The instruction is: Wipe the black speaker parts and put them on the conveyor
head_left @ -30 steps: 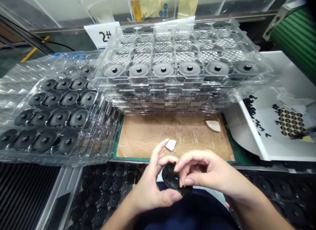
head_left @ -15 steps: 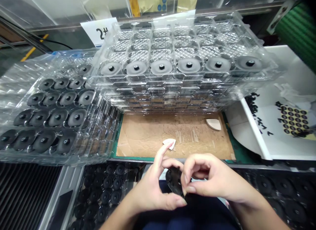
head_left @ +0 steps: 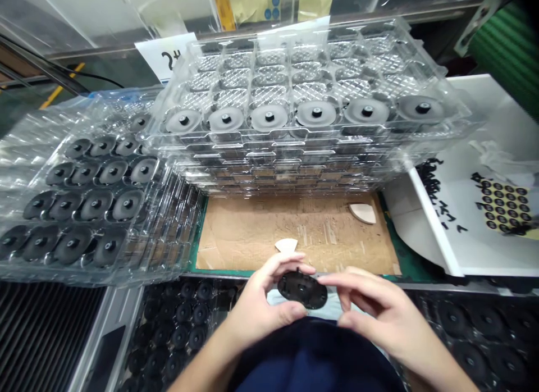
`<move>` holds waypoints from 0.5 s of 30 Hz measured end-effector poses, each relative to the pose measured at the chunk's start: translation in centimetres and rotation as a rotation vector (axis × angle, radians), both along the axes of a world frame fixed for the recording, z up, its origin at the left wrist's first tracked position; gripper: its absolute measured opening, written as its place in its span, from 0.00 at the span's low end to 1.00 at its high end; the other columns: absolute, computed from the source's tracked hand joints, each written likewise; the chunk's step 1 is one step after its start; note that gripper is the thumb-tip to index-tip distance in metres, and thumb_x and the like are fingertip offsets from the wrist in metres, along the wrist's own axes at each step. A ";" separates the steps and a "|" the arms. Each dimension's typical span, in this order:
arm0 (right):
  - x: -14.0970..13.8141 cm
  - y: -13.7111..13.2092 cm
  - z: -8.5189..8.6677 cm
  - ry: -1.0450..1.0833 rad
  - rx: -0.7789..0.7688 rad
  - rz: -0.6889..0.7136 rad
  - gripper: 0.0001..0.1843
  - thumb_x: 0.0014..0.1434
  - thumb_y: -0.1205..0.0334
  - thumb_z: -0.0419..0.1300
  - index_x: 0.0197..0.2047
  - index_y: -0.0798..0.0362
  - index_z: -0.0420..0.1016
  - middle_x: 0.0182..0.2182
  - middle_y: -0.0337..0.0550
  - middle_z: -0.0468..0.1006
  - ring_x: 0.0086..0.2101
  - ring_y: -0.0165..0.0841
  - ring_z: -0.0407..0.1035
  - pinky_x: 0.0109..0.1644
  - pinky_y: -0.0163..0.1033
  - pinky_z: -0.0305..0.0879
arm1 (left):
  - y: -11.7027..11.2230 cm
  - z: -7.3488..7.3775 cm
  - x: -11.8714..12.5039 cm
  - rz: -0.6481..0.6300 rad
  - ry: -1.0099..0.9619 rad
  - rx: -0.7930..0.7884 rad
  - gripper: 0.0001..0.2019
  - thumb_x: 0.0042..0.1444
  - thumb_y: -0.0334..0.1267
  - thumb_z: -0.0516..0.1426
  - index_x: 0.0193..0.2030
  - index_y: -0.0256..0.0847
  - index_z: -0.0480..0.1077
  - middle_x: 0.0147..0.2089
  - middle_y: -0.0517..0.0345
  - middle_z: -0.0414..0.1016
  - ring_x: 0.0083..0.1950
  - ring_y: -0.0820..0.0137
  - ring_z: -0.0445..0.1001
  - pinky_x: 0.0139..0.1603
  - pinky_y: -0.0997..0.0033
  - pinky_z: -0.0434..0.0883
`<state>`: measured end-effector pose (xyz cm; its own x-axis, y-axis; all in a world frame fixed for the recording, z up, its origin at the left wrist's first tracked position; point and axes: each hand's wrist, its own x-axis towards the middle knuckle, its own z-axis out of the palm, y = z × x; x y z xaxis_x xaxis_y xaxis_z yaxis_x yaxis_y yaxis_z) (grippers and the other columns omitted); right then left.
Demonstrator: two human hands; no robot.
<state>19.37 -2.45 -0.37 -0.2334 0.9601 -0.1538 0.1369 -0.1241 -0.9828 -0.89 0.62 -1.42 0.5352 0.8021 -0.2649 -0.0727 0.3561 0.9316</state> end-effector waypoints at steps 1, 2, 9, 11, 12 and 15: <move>-0.2 0.0 0.0 -0.090 0.071 -0.008 0.13 0.53 0.54 0.63 0.42 0.47 0.78 0.23 0.38 0.72 0.24 0.28 0.65 0.27 0.32 0.61 | 0.1 0.0 0.2 0.000 0.000 -0.036 0.30 0.43 0.53 0.62 0.52 0.42 0.65 0.50 0.48 0.74 0.52 0.58 0.70 0.53 0.59 0.64; -0.6 -0.1 0.0 -0.158 0.116 -0.036 0.11 0.55 0.54 0.61 0.40 0.47 0.79 0.22 0.39 0.71 0.24 0.29 0.65 0.27 0.33 0.60 | 0.1 0.0 0.4 0.000 0.001 -0.071 0.28 0.43 0.53 0.62 0.50 0.41 0.67 0.48 0.49 0.75 0.49 0.60 0.72 0.51 0.62 0.66; -2.0 0.2 0.4 -0.077 -0.082 -0.174 0.27 0.62 0.50 0.48 0.15 0.53 0.61 0.17 0.38 0.66 0.22 0.29 0.61 0.29 0.32 0.59 | -0.1 0.3 1.0 0.066 0.045 -0.115 0.21 0.54 0.52 0.54 0.32 0.33 0.75 0.25 0.53 0.75 0.26 0.70 0.71 0.29 0.72 0.68; -2.1 0.3 0.4 -0.027 -0.106 -0.145 0.27 0.62 0.50 0.48 0.16 0.53 0.61 0.17 0.38 0.65 0.22 0.28 0.60 0.30 0.32 0.60 | -0.1 0.2 0.9 0.083 0.035 -0.108 0.22 0.54 0.53 0.53 0.32 0.33 0.75 0.25 0.52 0.75 0.26 0.69 0.71 0.28 0.72 0.67; -2.2 0.3 0.4 -0.015 -0.114 -0.141 0.27 0.62 0.50 0.48 0.16 0.53 0.62 0.17 0.38 0.64 0.22 0.28 0.59 0.31 0.32 0.60 | -0.1 0.2 0.8 0.086 0.026 -0.109 0.23 0.55 0.53 0.52 0.33 0.33 0.75 0.25 0.52 0.75 0.27 0.69 0.71 0.28 0.72 0.67; -2.3 0.4 0.3 0.002 -0.135 -0.144 0.27 0.62 0.49 0.48 0.16 0.53 0.62 0.17 0.38 0.63 0.22 0.29 0.59 0.31 0.32 0.61 | -0.2 0.0 0.7 0.088 0.025 -0.112 0.22 0.55 0.53 0.52 0.35 0.33 0.75 0.26 0.51 0.76 0.27 0.68 0.72 0.28 0.71 0.68</move>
